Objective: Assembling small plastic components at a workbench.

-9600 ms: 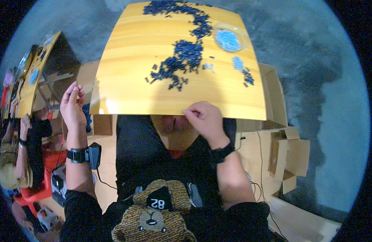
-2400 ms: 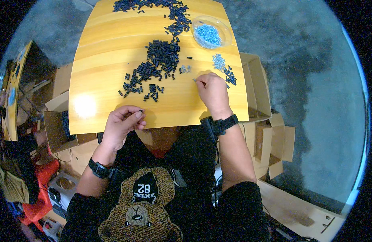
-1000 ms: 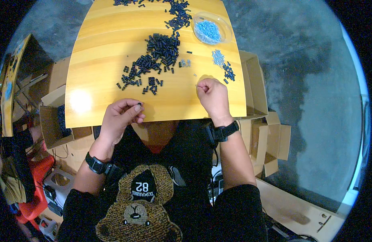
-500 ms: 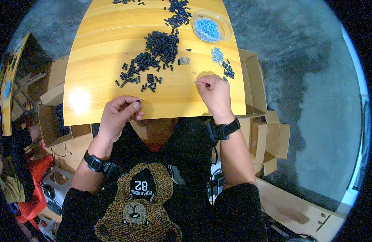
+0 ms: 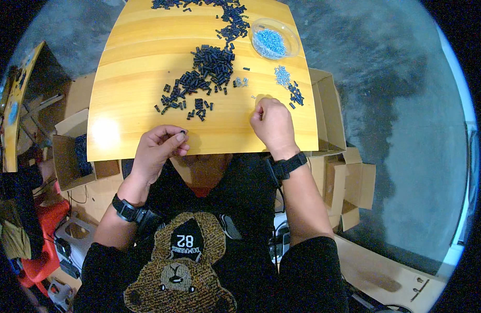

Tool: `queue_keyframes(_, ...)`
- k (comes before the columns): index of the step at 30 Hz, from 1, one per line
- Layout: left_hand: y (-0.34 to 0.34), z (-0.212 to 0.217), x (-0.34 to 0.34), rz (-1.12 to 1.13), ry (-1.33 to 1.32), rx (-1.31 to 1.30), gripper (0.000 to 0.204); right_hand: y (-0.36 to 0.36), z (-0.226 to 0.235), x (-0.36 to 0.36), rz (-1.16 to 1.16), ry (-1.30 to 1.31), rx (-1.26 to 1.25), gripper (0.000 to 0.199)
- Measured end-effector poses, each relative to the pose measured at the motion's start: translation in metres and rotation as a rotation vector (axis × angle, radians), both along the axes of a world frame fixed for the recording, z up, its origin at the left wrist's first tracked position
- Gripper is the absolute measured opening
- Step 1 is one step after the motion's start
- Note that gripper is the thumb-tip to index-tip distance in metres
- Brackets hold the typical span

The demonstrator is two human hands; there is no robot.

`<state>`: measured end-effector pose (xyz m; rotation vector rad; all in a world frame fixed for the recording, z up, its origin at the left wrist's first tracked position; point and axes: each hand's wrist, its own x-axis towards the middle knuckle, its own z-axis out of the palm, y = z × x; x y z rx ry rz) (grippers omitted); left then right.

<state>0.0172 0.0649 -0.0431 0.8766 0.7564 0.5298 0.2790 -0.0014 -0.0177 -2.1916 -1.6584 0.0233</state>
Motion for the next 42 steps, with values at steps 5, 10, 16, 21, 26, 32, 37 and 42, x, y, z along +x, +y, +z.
queue_keyframes(5,-0.001,0.011,0.001,-0.009,-0.010,-0.042,0.018,-0.008,0.010,-0.013,-0.090,0.465,0.094,0.009)
queue_keyframes(10,-0.009,0.007,0.001,-0.079,0.003,0.131,0.018,-0.014,0.030,-0.036,-0.030,1.028,-0.006,0.010)
queue_keyframes(16,-0.022,0.015,0.000,-0.070,-0.054,0.198,0.018,-0.018,0.039,-0.079,0.109,1.440,-0.056,0.014)
queue_keyframes(21,-0.029,0.019,-0.003,-0.057,-0.058,0.245,0.018,-0.024,0.036,-0.094,0.128,1.481,-0.039,0.011)
queue_keyframes(26,-0.035,0.023,-0.002,-0.061,-0.050,0.257,0.019,-0.031,0.033,-0.098,0.122,1.471,-0.041,0.011)
queue_keyframes(32,-0.040,0.022,0.000,-0.071,-0.062,0.273,0.018,-0.037,0.031,-0.099,0.132,1.439,-0.031,0.011)
queue_keyframes(37,-0.043,0.025,0.000,-0.073,-0.012,0.308,0.017,-0.039,0.029,-0.102,0.125,1.414,-0.024,0.011)
queue_keyframes(42,-0.043,0.024,-0.001,-0.056,0.009,0.302,0.016,-0.040,0.021,-0.108,0.263,0.879,0.178,0.011)
